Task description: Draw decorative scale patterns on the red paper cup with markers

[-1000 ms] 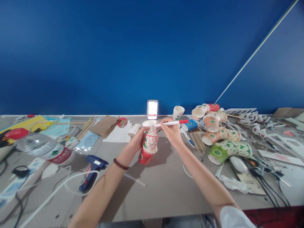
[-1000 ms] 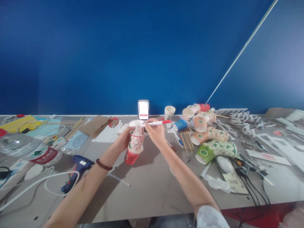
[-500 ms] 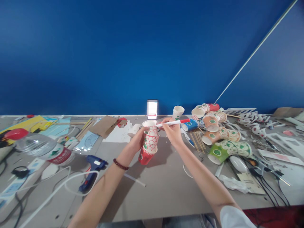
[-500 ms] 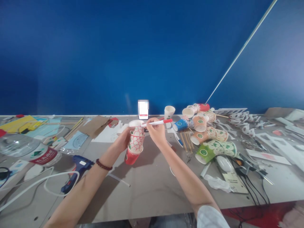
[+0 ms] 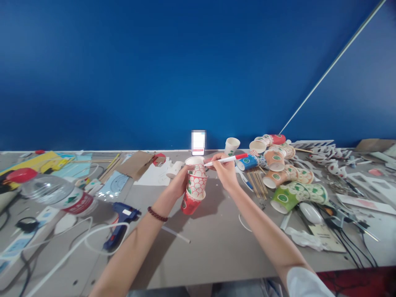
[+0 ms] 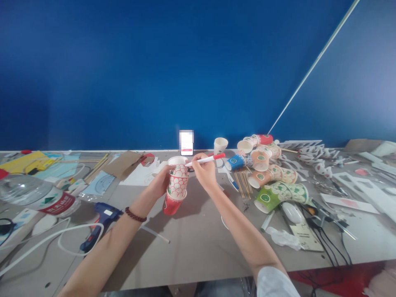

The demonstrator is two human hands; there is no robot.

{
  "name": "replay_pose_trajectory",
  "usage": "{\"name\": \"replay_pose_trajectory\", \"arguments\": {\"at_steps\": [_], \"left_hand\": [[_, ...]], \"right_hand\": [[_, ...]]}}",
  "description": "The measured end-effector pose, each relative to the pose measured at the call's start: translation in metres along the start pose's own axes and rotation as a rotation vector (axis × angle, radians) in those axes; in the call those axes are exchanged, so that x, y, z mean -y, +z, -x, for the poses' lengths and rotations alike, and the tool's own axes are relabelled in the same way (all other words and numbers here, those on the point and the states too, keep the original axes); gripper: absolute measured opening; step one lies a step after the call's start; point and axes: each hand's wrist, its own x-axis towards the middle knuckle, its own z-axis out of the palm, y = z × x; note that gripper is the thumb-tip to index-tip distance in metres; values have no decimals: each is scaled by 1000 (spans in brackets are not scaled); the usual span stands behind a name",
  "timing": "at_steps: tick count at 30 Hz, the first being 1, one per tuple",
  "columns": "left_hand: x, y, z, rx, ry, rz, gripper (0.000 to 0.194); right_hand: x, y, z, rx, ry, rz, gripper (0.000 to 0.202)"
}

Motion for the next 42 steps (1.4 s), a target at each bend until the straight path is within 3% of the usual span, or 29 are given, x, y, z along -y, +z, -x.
{"name": "replay_pose_trajectory", "arguments": {"at_steps": [9,20,32,42], "left_hand": [[1,-3,-1,19,2,-4,36],[0,0,-1,-48,-17,-14,32],[1,2,-1,-48,39,-5,33],[-1,1,-3,-129,12,-17,37]], "right_hand": [[2,0,2,25,26,-3,3],[4,0,1,45,19,-10,4],[4,2,1,21,99,-201,3],[0,0,-2,47,-3,-75,1]]}}
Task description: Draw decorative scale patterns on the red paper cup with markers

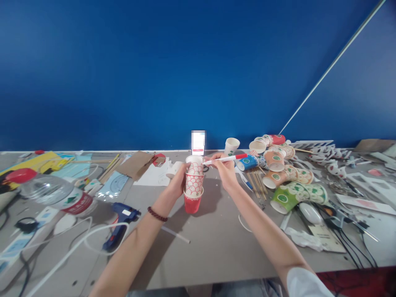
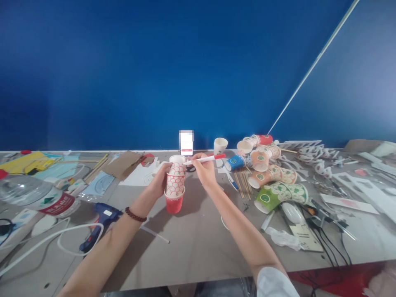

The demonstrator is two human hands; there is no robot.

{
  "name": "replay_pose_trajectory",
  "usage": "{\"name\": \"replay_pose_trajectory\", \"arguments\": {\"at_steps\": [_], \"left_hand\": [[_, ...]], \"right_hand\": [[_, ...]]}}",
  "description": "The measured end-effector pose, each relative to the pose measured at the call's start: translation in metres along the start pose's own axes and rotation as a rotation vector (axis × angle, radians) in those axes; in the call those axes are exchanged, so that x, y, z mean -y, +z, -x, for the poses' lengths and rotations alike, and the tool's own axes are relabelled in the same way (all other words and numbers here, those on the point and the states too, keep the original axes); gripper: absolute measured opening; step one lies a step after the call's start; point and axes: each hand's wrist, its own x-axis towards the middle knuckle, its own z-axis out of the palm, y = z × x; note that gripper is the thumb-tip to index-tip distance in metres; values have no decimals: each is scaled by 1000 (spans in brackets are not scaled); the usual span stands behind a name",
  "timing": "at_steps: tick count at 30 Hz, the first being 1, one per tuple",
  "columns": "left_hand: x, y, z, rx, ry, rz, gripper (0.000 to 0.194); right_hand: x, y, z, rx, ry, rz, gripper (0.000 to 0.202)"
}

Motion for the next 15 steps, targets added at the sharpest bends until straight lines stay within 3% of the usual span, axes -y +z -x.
{"name": "replay_pose_trajectory", "arguments": {"at_steps": [15], "left_hand": [[0,-1,1,23,-62,98,40]], "right_hand": [[5,1,0,64,-21,60,2]]}}
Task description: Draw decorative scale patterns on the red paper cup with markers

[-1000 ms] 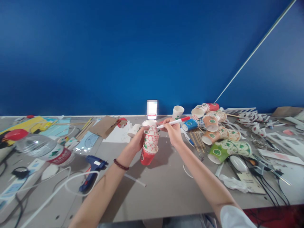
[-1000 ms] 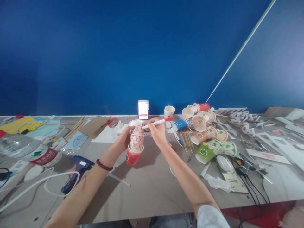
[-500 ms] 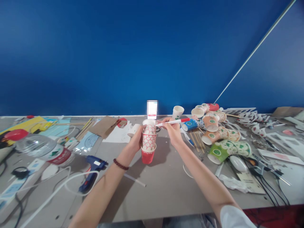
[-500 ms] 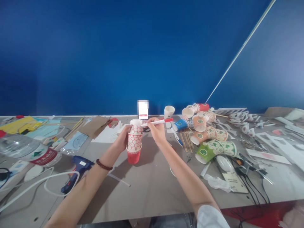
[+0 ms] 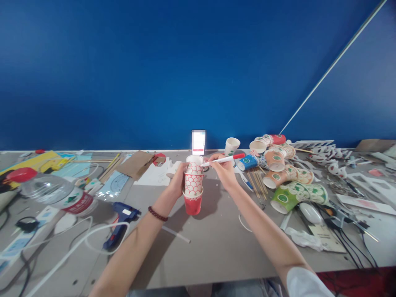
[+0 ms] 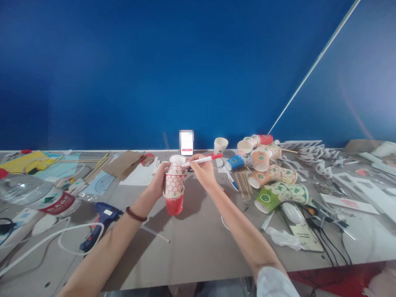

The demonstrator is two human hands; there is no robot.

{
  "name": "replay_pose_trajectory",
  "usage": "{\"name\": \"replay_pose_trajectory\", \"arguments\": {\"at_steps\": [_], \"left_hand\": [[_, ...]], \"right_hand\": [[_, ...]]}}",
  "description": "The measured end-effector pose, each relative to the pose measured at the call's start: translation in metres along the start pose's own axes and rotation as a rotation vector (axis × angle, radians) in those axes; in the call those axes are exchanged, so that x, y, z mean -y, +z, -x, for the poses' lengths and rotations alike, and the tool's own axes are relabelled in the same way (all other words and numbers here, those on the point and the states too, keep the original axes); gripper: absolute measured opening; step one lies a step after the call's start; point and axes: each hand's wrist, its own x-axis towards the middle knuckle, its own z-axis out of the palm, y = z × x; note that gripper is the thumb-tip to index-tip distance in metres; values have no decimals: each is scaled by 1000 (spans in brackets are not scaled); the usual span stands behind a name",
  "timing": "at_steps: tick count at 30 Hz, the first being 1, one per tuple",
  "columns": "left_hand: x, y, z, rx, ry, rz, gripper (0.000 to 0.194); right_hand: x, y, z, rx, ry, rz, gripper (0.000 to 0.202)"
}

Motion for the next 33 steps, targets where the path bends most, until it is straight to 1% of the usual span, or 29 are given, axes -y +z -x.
{"name": "replay_pose_trajectory", "arguments": {"at_steps": [7,13,25,30,33], "left_hand": [[0,-1,-1,-15,0,0,39],[1,-3,-3,40,-1,5,41],[-1,2,1,-22,15,-15,38],[0,1,2,29,7,-3,39],[0,1,3,37,8,2,39]], "right_hand": [[0,1,1,-3,-3,5,3],[2,2,2,-18,-9,32,2],[-3,1,0,-76,9,59,3],[-6,0,0,-108,24,61,4],[-7,-1,0,-122,42,58,4]]}}
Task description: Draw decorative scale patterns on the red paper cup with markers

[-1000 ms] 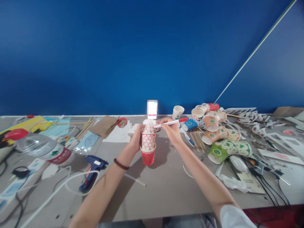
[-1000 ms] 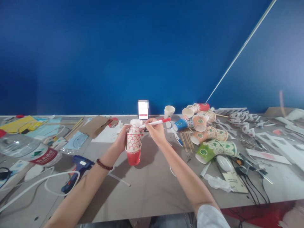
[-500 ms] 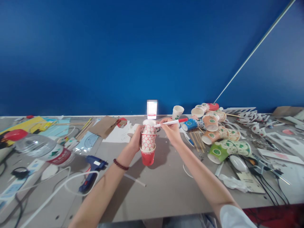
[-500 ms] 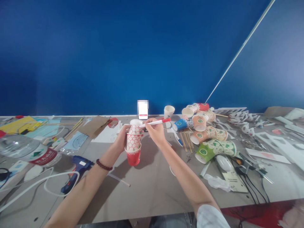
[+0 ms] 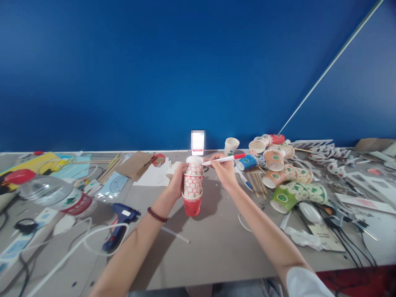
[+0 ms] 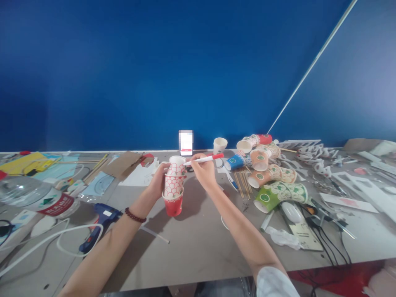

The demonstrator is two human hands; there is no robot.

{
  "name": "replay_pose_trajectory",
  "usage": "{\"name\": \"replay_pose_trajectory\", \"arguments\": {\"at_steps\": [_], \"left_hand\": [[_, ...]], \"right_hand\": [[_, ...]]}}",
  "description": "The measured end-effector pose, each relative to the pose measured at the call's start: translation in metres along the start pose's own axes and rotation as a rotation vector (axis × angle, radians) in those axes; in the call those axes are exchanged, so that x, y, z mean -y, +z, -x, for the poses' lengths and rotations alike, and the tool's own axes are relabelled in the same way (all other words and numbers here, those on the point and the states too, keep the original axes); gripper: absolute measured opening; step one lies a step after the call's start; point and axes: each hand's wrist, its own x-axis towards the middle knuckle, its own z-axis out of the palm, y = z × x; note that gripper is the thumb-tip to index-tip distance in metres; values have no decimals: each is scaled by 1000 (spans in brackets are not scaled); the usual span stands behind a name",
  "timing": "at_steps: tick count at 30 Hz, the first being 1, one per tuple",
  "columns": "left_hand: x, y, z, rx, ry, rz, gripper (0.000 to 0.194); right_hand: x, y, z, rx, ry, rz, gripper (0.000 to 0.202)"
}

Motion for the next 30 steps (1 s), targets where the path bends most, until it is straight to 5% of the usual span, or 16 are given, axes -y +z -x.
{"name": "replay_pose_trajectory", "arguments": {"at_steps": [30], "left_hand": [[0,0,0,-30,27,-44,34]], "right_hand": [[8,0,3,53,18,-83,4]]}}
